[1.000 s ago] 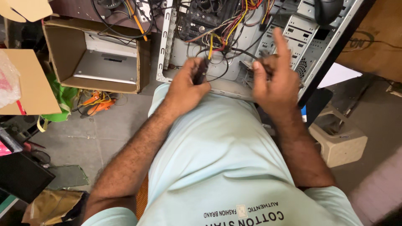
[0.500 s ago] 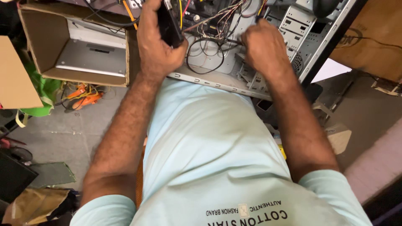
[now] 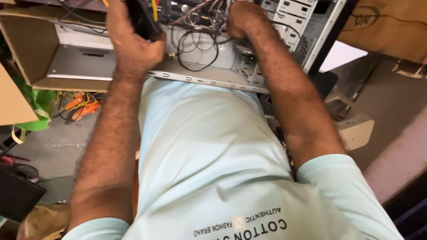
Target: The person works on the interior of a desktop computer case by plugging and unplugging various internal cables, handling a hard drive, and touching components on the motherboard.
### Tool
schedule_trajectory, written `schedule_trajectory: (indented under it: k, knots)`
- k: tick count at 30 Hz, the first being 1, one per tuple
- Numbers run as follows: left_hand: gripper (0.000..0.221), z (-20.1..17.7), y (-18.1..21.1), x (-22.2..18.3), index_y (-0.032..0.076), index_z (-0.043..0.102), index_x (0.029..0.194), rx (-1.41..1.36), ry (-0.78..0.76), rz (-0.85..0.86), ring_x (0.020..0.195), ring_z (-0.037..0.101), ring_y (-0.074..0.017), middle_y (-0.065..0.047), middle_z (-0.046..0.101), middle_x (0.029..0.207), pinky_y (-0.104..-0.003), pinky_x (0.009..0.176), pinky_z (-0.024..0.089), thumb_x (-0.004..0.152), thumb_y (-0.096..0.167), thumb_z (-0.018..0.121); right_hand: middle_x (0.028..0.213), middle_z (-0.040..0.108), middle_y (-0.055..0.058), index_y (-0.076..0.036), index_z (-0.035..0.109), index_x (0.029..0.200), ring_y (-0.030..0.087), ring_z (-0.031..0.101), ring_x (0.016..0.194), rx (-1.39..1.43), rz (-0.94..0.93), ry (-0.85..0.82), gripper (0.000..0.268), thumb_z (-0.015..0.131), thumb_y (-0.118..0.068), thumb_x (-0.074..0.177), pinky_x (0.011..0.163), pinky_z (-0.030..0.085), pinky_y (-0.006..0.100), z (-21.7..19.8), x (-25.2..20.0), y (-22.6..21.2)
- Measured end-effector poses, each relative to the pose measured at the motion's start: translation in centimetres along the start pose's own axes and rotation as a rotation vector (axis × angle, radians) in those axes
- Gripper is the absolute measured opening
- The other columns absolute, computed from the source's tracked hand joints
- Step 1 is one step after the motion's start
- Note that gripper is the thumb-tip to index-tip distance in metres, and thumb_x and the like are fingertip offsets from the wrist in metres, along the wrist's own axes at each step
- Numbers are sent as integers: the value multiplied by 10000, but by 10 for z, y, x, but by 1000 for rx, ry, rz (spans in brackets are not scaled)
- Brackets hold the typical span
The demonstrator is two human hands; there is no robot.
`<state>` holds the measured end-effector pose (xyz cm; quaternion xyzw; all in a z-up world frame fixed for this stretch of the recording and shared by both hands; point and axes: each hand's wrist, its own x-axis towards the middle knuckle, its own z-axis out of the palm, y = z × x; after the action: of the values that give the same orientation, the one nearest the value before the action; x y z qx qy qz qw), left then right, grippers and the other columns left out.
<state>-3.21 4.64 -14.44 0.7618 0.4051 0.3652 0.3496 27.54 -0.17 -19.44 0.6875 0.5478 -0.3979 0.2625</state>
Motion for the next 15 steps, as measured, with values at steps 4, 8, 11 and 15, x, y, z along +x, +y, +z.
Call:
schedule_trajectory:
  k: [4, 8, 11, 15]
  knots:
    - [565, -3, -3, -2, -39, 491, 1304, -102, -37, -23, 1016, 603, -359, -184, 583, 1118, -385, 976, 540, 777, -36, 693, 1058, 728, 236, -9, 763, 1041, 406, 702, 981, 10, 0, -41, 310, 791, -190, 791, 870, 546, 510, 0, 1, -2]
    - [537, -2, -2, -2, -48, 513, 1265, -74, -45, -69, 973, 558, -342, -186, 569, 1083, -353, 953, 537, 759, -33, 692, 1060, 727, 236, -10, 757, 1049, 407, 699, 985, 12, -8, -68, 327, 806, -199, 787, 868, 545, 508, -1, 1, -2]
    - [568, -2, 1, 1, -57, 484, 1272, -78, -25, 8, 995, 564, -351, -197, 559, 1131, -366, 977, 514, 750, -28, 705, 1061, 727, 236, -11, 753, 1056, 407, 697, 987, 20, -15, -84, 340, 817, -205, 784, 867, 544, 507, -1, 1, -1]
    - [527, -4, 3, 2, -63, 503, 1263, -71, -50, -6, 1021, 562, -348, -191, 561, 1117, -356, 1000, 504, 774, -45, 699, 1063, 726, 237, -13, 748, 1064, 408, 695, 990, 38, -24, -108, 358, 832, -214, 780, 866, 543, 505, 4, -2, -2]
